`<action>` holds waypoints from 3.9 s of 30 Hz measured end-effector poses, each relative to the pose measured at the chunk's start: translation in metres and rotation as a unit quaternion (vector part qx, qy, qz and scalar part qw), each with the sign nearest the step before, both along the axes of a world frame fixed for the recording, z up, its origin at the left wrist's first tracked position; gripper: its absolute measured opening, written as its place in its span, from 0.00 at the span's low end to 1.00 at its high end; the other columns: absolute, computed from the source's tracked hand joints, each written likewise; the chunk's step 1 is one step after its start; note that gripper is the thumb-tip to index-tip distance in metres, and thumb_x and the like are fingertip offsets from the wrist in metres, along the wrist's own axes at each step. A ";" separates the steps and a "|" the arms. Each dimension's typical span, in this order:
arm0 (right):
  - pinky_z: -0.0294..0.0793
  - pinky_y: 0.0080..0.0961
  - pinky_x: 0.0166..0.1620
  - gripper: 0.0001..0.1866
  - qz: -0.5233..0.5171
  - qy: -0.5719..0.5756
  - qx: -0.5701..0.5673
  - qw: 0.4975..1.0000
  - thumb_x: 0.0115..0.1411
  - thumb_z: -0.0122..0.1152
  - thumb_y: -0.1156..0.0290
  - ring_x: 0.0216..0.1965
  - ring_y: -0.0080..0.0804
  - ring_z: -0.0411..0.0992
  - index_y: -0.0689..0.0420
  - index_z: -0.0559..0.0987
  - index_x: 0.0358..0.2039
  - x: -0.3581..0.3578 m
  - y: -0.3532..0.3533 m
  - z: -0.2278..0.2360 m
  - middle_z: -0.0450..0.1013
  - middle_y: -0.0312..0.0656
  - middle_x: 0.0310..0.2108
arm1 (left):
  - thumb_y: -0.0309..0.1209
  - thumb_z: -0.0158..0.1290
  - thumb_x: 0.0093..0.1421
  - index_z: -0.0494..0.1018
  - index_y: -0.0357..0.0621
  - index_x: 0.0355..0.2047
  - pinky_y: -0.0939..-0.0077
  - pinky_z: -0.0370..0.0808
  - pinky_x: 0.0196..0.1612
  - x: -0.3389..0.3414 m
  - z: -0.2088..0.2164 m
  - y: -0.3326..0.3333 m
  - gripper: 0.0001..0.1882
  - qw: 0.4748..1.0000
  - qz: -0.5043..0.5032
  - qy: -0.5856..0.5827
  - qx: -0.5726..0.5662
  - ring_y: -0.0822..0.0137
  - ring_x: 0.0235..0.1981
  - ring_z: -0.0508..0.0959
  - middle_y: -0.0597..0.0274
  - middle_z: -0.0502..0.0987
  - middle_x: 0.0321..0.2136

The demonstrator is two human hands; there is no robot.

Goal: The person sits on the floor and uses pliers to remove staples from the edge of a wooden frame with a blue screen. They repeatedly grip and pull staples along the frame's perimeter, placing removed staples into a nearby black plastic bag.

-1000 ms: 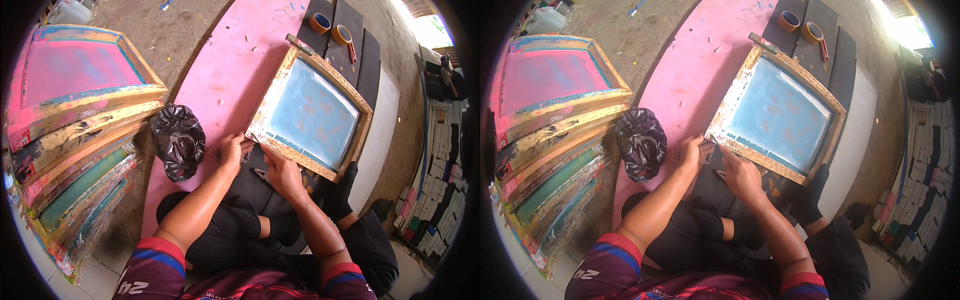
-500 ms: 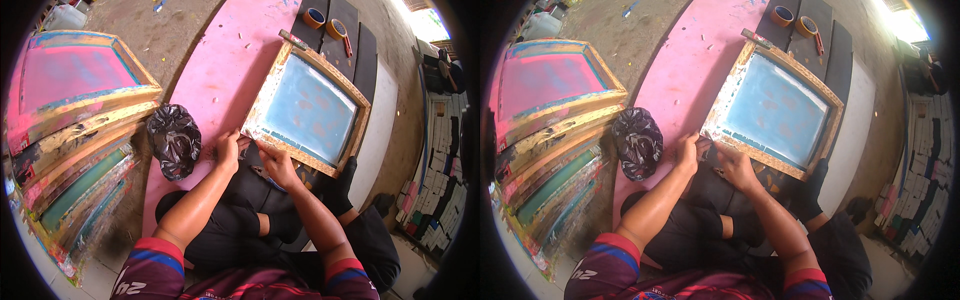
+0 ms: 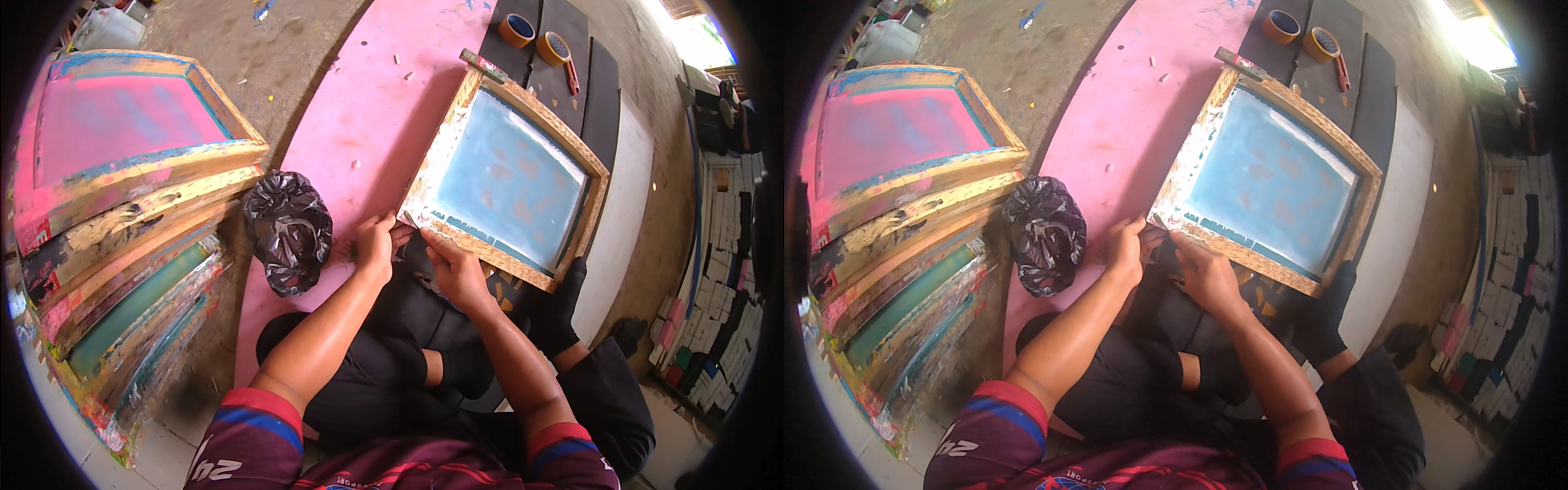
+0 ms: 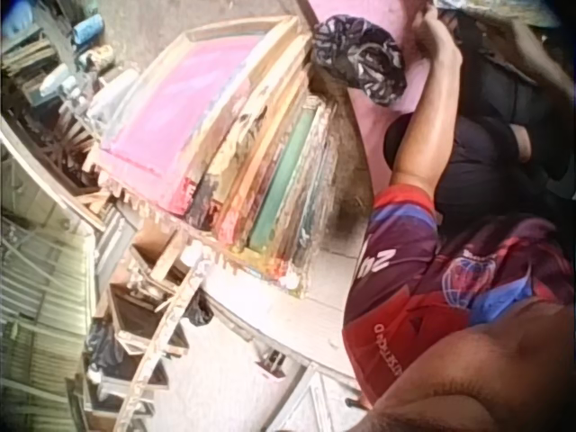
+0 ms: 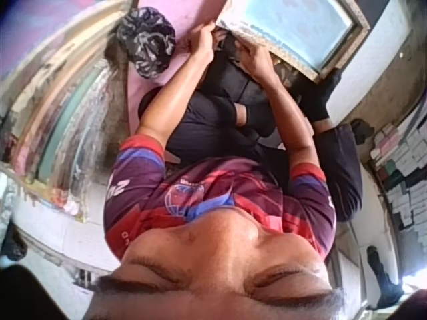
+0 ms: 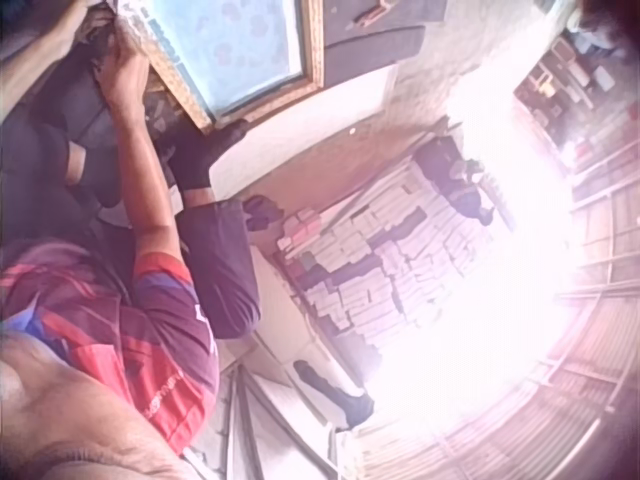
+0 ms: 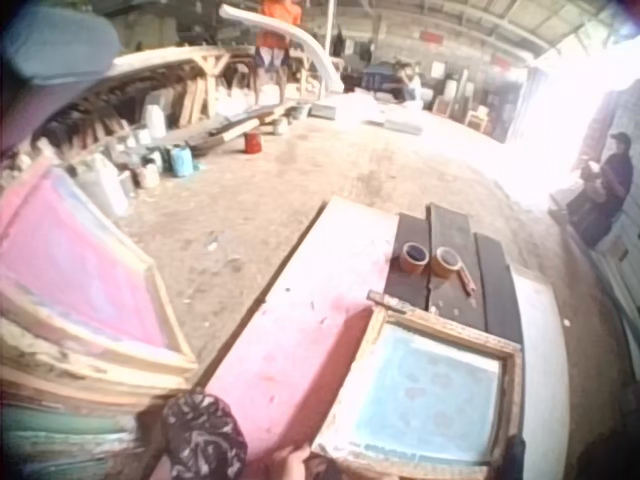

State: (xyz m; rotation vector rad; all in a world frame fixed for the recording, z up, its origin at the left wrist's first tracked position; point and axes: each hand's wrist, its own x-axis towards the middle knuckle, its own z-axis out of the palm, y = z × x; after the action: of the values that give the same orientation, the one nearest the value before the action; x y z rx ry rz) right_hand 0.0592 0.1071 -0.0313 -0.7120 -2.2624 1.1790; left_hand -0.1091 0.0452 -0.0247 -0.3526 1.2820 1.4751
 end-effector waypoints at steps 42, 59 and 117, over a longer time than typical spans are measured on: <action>0.78 0.44 0.47 0.19 -0.048 -0.531 -0.049 0.845 0.68 0.59 0.65 0.44 0.55 0.80 0.45 0.80 0.59 -0.051 -0.010 0.134 0.80 0.58 0.40 | 0.34 0.47 0.73 0.73 0.31 0.53 0.64 0.80 0.50 0.005 -0.013 -0.003 0.17 0.999 0.026 -0.042 -0.008 0.58 0.46 0.84 0.48 0.81 0.46; 0.75 0.25 0.33 0.23 -0.102 -0.133 -0.427 0.889 0.72 0.56 0.67 0.24 0.22 0.73 0.59 0.73 0.65 -0.002 -0.005 0.057 0.80 0.39 0.31 | 0.30 0.47 0.71 0.73 0.36 0.49 0.67 0.84 0.43 0.005 0.000 0.000 0.12 0.999 0.033 -0.027 -0.030 0.61 0.40 0.84 0.54 0.81 0.40; 0.66 0.21 0.24 0.21 -0.067 -0.198 -0.413 0.887 0.72 0.58 0.67 0.20 0.15 0.62 0.54 0.76 0.64 -0.022 0.034 0.079 0.71 0.29 0.24 | 0.34 0.48 0.74 0.76 0.33 0.50 0.65 0.81 0.45 0.008 0.000 0.000 0.16 0.999 0.034 -0.003 -0.016 0.60 0.41 0.85 0.52 0.82 0.43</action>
State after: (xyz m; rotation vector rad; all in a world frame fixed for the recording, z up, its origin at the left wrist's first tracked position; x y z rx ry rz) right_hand 0.0370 0.1413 0.0472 -1.5106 -1.8754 2.0976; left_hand -0.1011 0.0453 -0.0244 -0.4250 1.3015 1.5115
